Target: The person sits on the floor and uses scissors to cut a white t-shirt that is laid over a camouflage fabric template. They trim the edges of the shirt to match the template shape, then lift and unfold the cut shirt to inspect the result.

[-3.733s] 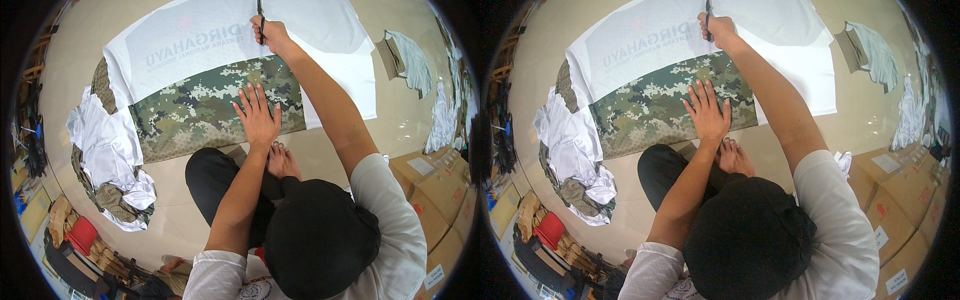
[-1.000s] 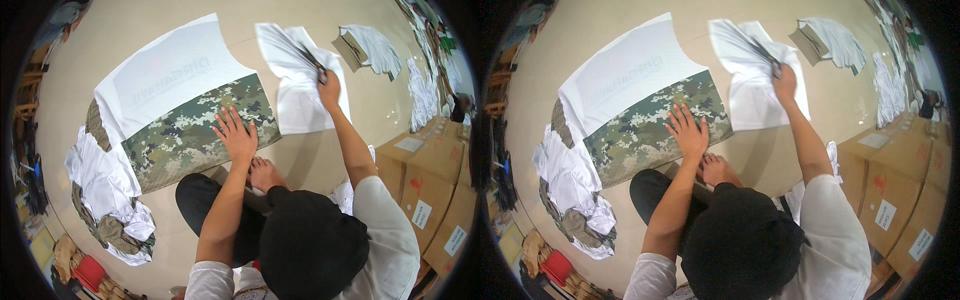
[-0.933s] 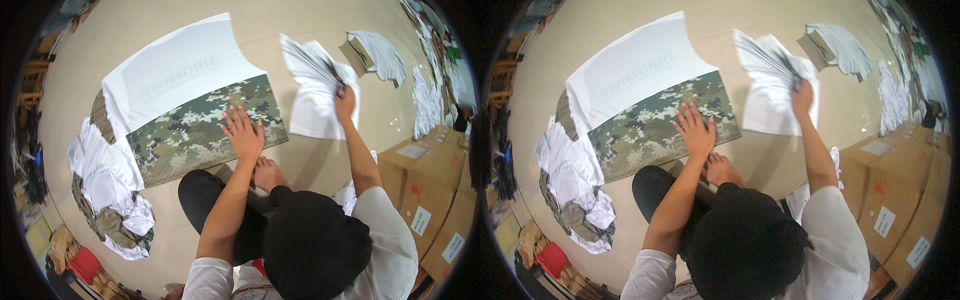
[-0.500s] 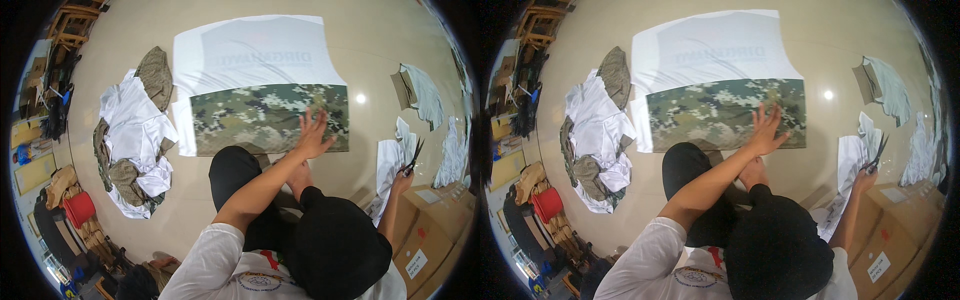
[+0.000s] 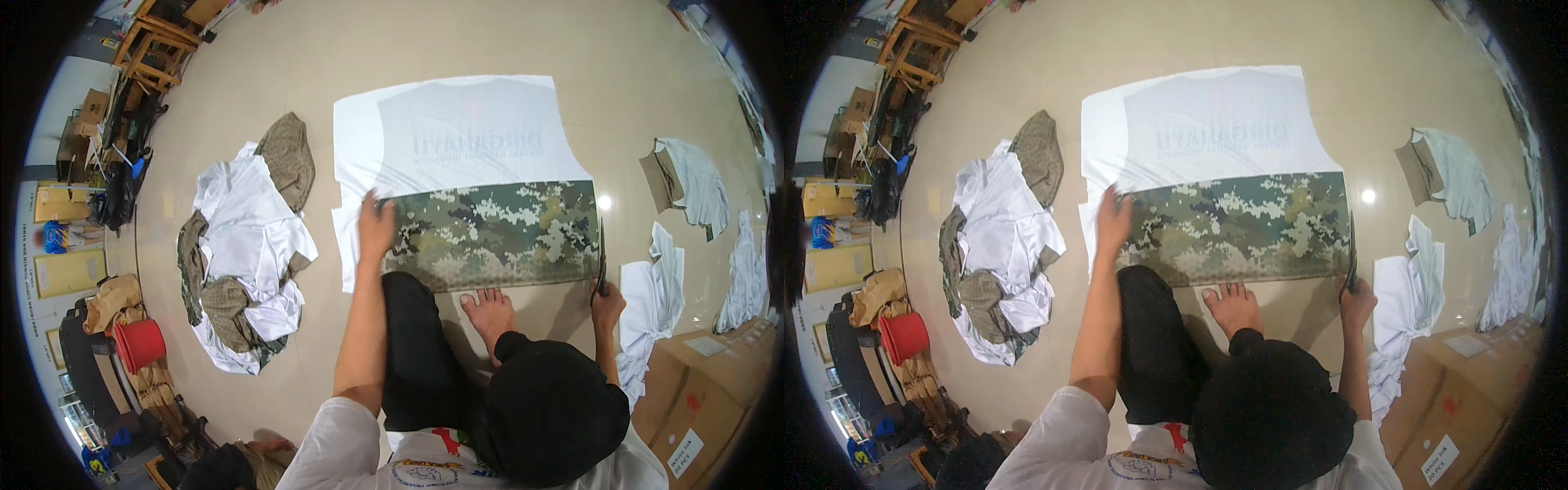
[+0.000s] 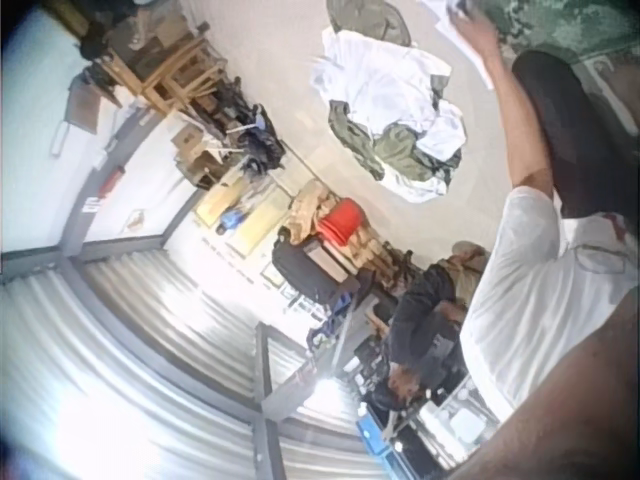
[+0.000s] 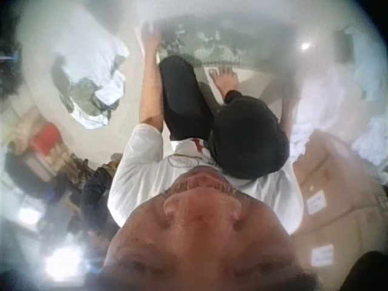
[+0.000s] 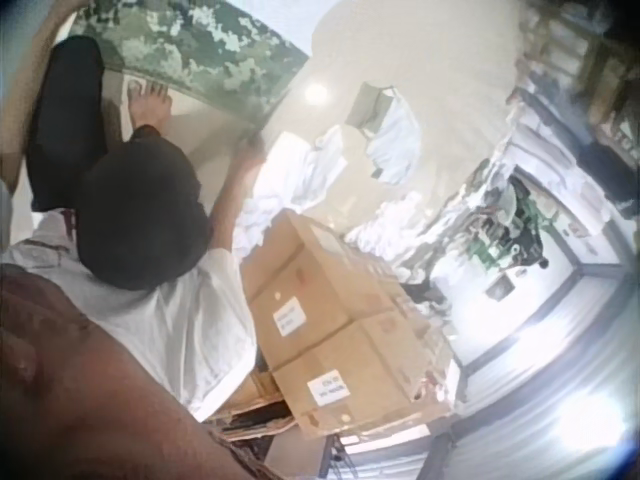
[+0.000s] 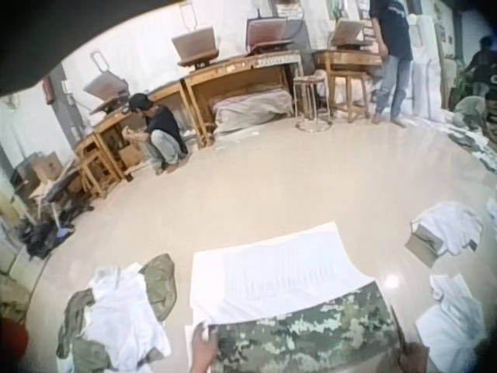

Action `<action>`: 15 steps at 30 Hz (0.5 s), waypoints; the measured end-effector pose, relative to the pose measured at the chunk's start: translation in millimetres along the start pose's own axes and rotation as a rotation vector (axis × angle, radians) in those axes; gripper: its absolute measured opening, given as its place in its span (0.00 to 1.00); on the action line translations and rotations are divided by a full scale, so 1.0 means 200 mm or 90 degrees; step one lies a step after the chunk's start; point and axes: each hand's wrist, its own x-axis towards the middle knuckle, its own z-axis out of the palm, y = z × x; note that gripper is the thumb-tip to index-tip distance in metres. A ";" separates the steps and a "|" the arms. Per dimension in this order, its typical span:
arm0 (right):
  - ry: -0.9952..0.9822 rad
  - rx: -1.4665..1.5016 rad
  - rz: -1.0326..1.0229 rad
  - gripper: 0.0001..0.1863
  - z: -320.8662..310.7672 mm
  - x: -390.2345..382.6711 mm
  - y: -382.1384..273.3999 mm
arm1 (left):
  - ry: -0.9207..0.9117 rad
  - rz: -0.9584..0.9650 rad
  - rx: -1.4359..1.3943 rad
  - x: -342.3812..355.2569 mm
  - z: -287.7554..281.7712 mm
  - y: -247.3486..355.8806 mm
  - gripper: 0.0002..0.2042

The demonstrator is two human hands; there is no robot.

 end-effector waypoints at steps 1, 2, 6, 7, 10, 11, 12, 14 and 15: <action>0.005 -0.026 -0.013 0.21 0.05 -0.03 0.05 | 0.078 -0.015 0.053 0.00 -0.14 -0.19 0.32; 0.016 -0.061 -0.019 0.20 0.09 -0.05 0.16 | 0.123 -0.011 0.099 -0.03 -0.24 -0.31 0.31; 0.066 0.036 -0.011 0.21 0.09 -0.28 0.57 | 0.127 -0.071 0.323 -0.31 -0.34 -0.53 0.37; 0.056 0.058 -0.025 0.21 0.13 -0.32 0.59 | 0.124 -0.113 0.342 -0.45 -0.42 -0.61 0.37; 0.075 0.049 0.010 0.20 0.09 -0.39 0.62 | 0.092 -0.115 0.327 -0.60 -0.36 -0.54 0.32; 0.069 0.040 0.023 0.20 0.08 -0.43 0.58 | 0.085 -0.166 0.290 -0.63 -0.37 -0.51 0.30; 0.063 0.031 0.030 0.20 0.06 -0.46 0.51 | 0.083 -0.221 0.250 -0.67 -0.40 -0.53 0.28; 0.053 0.011 0.047 0.19 0.01 -0.52 0.40 | 0.061 -0.208 0.257 -0.69 -0.44 -0.60 0.23; 0.012 -0.004 0.056 0.19 -0.01 -0.53 0.36 | 0.046 -0.201 0.262 -0.70 -0.45 -0.63 0.21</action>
